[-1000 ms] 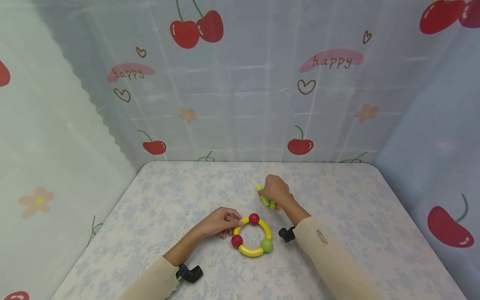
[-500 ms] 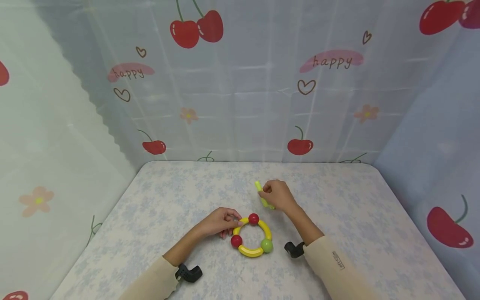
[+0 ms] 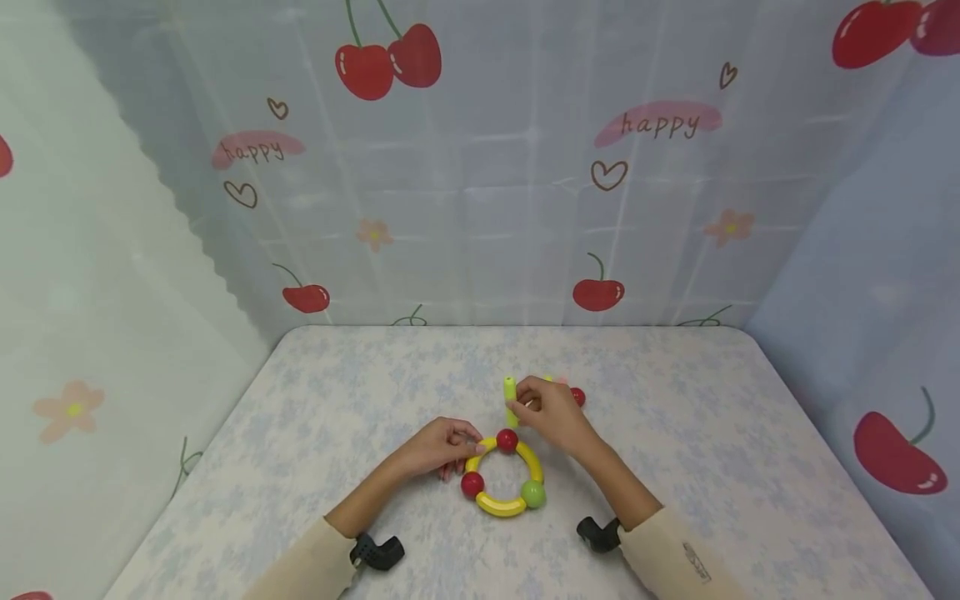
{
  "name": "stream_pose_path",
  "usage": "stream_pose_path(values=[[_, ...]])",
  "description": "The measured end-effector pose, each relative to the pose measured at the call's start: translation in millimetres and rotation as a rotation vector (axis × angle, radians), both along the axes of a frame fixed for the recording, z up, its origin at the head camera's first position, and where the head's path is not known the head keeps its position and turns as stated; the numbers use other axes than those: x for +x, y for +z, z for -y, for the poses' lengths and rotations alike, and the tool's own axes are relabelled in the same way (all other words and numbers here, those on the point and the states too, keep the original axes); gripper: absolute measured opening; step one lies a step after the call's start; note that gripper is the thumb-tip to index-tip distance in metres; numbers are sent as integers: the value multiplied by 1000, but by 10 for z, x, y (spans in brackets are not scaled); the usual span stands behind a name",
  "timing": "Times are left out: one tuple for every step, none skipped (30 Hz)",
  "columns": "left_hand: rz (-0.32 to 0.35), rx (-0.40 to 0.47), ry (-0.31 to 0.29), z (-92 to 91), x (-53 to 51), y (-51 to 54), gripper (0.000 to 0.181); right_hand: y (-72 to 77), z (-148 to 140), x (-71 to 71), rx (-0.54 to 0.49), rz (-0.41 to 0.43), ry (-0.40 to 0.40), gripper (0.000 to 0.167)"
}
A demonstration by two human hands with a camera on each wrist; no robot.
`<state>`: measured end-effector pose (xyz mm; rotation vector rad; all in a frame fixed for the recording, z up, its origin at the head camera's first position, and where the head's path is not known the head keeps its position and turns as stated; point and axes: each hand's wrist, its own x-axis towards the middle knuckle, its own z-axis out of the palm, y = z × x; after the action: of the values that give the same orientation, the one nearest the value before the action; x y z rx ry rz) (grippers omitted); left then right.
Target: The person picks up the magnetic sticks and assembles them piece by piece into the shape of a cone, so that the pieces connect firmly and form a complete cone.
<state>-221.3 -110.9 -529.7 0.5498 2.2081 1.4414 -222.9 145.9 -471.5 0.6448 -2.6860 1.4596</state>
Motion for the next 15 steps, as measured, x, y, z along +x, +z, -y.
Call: stream_pose_path(values=[[0,0,4,-1,0,-5,20,8,1,22,-12,-9,14,10],[-2,0,7,0,1,-9,21,6,-3,38,-19,-20,27,10],[-2,0,8,-1,3,-12,21,8,-6,55,-25,-28,37,10],[-2,-1,8,-1,5,-12,22,9,-9,70,-30,-33,45,10],[-2,-1,9,-2,7,-11,22,9,-11,83,-37,-31,46,10],[-2,-2,9,-2,11,-7,22,8,-16,94,-39,-33,49,11],[-2,-2,9,-3,14,-1,22,9,-20,104,-43,-32,51,11],[-3,-1,10,-5,15,5,22,7,-22,111,-43,-35,51,11],[-3,2,13,-8,15,12,22,7,-24,116,-44,-37,51,11],[-3,4,16,-10,15,18,21,4,-25,120,-46,-38,51,11],[-3,5,17,-12,16,24,21,0,-25,123,-48,-41,53,11],[-4,5,18,-13,18,30,21,-7,-24,124,-46,-46,55,12],[-3,4,18,-15,19,34,20,-13,-23,127,-46,-49,58,12],[-1,5,19,-16,21,35,20,-20,-21,130,-44,-51,60,12],[1,2,18,-16,25,37,20,-27,-21,133,-39,-52,62,12]])
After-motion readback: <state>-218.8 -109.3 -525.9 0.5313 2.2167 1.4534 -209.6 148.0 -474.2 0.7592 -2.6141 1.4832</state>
